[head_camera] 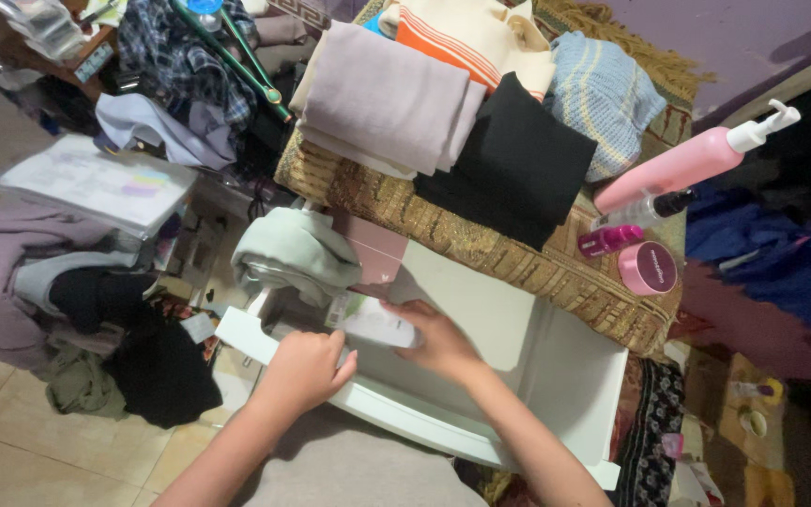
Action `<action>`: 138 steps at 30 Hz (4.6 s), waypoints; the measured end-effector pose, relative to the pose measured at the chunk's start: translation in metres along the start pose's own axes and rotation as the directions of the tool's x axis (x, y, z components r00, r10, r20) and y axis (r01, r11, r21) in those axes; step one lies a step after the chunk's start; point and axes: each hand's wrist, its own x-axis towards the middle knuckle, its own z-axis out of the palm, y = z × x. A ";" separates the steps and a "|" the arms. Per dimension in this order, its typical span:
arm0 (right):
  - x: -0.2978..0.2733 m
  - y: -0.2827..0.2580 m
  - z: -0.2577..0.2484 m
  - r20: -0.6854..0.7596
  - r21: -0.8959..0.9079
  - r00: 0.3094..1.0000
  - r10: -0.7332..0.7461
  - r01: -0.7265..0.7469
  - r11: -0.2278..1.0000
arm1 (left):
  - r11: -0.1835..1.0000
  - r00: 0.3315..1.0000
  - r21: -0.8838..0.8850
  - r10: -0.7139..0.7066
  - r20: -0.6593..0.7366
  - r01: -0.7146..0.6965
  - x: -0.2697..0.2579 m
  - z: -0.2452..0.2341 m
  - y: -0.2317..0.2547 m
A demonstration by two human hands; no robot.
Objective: The person wipes the inside of an open white drawer with a cloth. Then the person places a folded towel, a pink box, a white box, a pink bottle, a small pink container, and several folded garments into the drawer.
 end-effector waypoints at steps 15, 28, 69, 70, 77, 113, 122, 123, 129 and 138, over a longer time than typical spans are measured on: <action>0.031 -0.005 0.072 -0.005 -0.198 0.995 -0.101 0.098 0.975 | 0.998 0.999 -0.046 0.035 0.002 -0.035 0.000 -0.004 -0.002; 0.035 0.023 0.082 0.001 -0.174 0.950 -0.313 0.308 0.935 | 0.996 1.000 -0.085 0.017 -0.006 -0.017 0.001 -0.005 0.000; -0.071 -0.019 -0.213 -0.856 0.044 0.516 -0.030 0.130 0.991 | 0.984 0.979 -0.044 0.177 0.102 -0.173 0.032 0.014 -0.022; -0.073 -0.009 -0.241 -0.918 -0.014 0.395 -0.044 0.079 0.997 | 0.980 0.981 -0.073 0.190 0.038 -0.187 0.035 0.010 -0.019; -0.029 0.073 -0.335 -0.954 -0.166 0.289 -0.083 -0.275 0.947 | 0.947 0.994 -0.303 0.088 -0.066 -0.104 0.034 -0.030 -0.002; -0.081 0.004 0.026 -0.557 0.125 0.703 -0.441 0.597 0.793 | -0.797 0.925 -0.530 0.093 0.369 0.291 0.048 0.027 0.047; -0.066 0.106 0.091 -0.107 0.876 0.915 0.390 -0.099 0.472 | -0.150 0.941 -0.929 0.024 0.339 0.339 0.085 0.102 0.042; -0.061 0.099 0.093 -0.139 0.872 0.911 0.388 -0.073 0.484 | -0.044 0.961 -0.960 0.042 0.274 0.276 0.086 0.106 0.043; -0.031 0.048 0.063 -0.016 0.974 0.869 0.494 -0.098 0.203 | 0.341 0.976 -0.922 0.055 0.212 0.181 0.070 0.082 0.016; 0.060 0.051 0.049 -0.026 0.977 0.916 0.401 -0.062 0.206 | 0.915 0.997 -0.403 -0.034 -0.069 0.004 0.024 0.002 0.020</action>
